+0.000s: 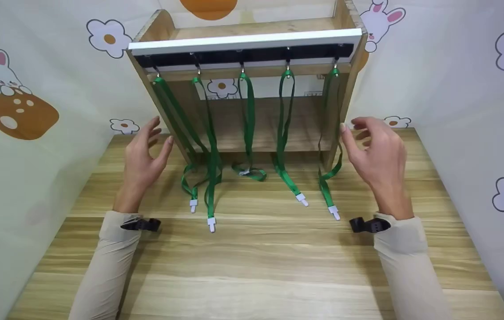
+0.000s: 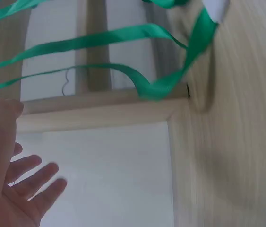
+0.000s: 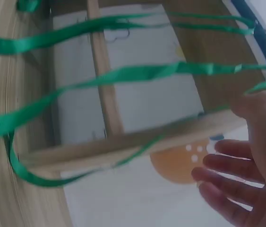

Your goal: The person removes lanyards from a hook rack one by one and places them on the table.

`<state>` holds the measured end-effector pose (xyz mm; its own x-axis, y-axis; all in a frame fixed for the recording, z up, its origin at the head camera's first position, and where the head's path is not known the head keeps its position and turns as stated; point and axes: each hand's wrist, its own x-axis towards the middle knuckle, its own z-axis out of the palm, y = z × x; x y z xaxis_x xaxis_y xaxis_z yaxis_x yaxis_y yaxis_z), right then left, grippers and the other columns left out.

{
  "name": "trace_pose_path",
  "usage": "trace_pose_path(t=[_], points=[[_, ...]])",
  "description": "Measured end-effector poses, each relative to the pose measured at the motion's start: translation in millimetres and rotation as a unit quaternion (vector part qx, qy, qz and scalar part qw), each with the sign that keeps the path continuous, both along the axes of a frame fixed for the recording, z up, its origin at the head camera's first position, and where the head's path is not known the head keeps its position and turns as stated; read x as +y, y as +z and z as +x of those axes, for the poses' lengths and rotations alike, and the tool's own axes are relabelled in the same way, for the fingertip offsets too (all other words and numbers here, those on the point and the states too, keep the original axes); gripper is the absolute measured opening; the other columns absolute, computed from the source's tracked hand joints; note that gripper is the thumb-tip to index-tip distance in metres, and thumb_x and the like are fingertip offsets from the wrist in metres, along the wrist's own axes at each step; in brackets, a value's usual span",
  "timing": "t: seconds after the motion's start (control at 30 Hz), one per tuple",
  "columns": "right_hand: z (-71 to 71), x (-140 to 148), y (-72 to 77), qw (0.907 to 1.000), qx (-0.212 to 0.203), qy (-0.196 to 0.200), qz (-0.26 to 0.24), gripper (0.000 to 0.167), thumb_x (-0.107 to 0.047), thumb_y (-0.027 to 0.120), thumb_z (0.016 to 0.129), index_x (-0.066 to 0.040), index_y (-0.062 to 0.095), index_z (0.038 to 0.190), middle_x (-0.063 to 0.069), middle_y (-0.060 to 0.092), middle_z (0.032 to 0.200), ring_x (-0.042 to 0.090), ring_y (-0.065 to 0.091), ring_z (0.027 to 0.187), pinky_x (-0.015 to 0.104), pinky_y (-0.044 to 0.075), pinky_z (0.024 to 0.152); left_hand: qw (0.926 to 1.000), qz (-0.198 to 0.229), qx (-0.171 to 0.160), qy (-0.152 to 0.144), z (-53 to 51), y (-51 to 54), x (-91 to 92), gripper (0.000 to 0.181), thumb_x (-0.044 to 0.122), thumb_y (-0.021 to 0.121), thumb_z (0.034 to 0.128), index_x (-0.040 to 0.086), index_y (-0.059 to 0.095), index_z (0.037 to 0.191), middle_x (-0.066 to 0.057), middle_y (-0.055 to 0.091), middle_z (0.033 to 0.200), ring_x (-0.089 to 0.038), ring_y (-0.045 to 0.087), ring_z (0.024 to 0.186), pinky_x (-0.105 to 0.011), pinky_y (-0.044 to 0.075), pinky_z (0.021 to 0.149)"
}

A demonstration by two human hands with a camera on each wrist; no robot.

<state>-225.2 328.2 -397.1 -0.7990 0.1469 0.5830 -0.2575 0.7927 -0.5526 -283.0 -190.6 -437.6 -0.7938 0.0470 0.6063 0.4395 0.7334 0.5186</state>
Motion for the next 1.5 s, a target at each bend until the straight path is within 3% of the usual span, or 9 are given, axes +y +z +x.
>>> trace_pose_path(t=[0.13,0.3,0.4,0.5,0.73,0.87,1.03,1.23,1.5], points=[[0.9,-19,2.5,0.9996,0.011,0.019,-0.016,0.050,-0.046,0.078,0.099,-0.002,0.074,0.121,0.017,0.080,0.112,-0.003,0.067,0.087,-0.006,0.043,0.073,0.9971,0.062,0.016,-0.043,-9.5,0.7,6.6,0.056,0.034,0.066,0.1087,0.006,0.054,0.155,-0.015,0.066,0.150,-0.028,0.073,0.125,-0.045,0.065,0.104],[-2.0,-34,0.3,0.9994,-0.014,0.015,-0.028,0.070,-0.052,0.084,0.093,0.000,0.063,0.134,0.020,0.076,0.117,0.031,0.075,0.099,-0.007,0.042,0.071,0.9939,0.087,0.016,-0.066,-20.4,-2.6,15.2,0.047,0.029,0.064,0.1094,0.008,0.057,0.151,-0.014,0.070,0.142,-0.025,0.076,0.117,-0.041,0.069,0.092],[-2.9,-37,-0.9,0.9995,-0.006,0.011,-0.030,0.065,-0.046,0.084,0.094,0.000,0.063,0.135,0.020,0.076,0.119,0.034,0.075,0.101,-0.005,0.042,0.071,0.9954,0.074,0.021,-0.057,-20.8,-4.6,18.6,0.045,0.029,0.064,0.1100,0.008,0.058,0.150,-0.015,0.072,0.139,-0.025,0.077,0.115,-0.038,0.070,0.088],[-1.7,-37,0.1,0.9995,0.012,0.004,-0.030,0.054,-0.041,0.082,0.097,-0.001,0.070,0.131,0.017,0.079,0.117,0.027,0.074,0.099,-0.004,0.043,0.071,0.9958,0.071,0.022,-0.053,-19.2,-4.7,20.2,0.045,0.028,0.064,0.1104,0.008,0.058,0.150,-0.016,0.073,0.137,-0.026,0.077,0.114,-0.039,0.070,0.085],[1.9,-34,6.7,0.9957,0.085,-0.002,-0.038,0.024,-0.022,0.080,0.100,-0.002,0.082,0.113,0.017,0.084,0.106,-0.022,0.060,0.086,-0.002,0.047,0.075,0.9953,0.075,0.013,-0.060,-16.8,-4.0,19.8,0.045,0.031,0.062,0.1113,0.010,0.057,0.151,-0.015,0.072,0.140,-0.026,0.077,0.116,-0.039,0.070,0.086],[7.9,-29,18.3,0.9910,0.114,-0.004,-0.070,0.018,-0.015,0.080,0.099,-0.003,0.084,0.112,0.017,0.084,0.106,-0.022,0.062,0.083,0.000,0.049,0.076,0.9949,0.077,0.010,-0.065,-16.8,-4.1,19.0,0.046,0.031,0.062,0.1115,0.010,0.057,0.152,-0.014,0.072,0.140,-0.026,0.077,0.116,-0.041,0.070,0.088],[20.8,-20,40.9,0.9841,0.141,0.022,-0.105,0.016,-0.008,0.076,0.099,0.001,0.084,0.110,-0.020,0.081,0.097,-0.014,0.067,0.078,0.004,0.053,0.071,0.9957,0.068,0.010,-0.061,-18.9,-3.1,18.2,0.044,0.032,0.061,0.1118,0.010,0.058,0.150,-0.014,0.073,0.140,-0.024,0.077,0.116,-0.037,0.070,0.087],[28.1,-2,52.6,0.9842,0.097,0.033,-0.145,0.017,-0.008,0.076,0.098,0.000,0.084,0.111,-0.029,0.075,0.089,-0.009,0.067,0.069,0.005,0.052,0.063,0.9960,0.067,0.013,-0.058,-19.5,-2.1,17.5,0.044,0.031,0.063,0.1111,0.010,0.059,0.150,-0.013,0.074,0.138,-0.025,0.078,0.112,-0.036,0.070,0.082],[30.2,7,55.8,0.9931,0.038,-0.005,-0.111,0.019,-0.010,0.074,0.100,-0.001,0.084,0.112,-0.038,0.067,0.085,-0.016,0.063,0.065,0.001,0.051,0.063,0.9958,0.069,0.010,-0.060,-18.9,-2.9,17.6,0.043,0.032,0.063,0.1110,0.010,0.061,0.148,-0.013,0.075,0.137,-0.024,0.078,0.114,-0.035,0.070,0.083]])
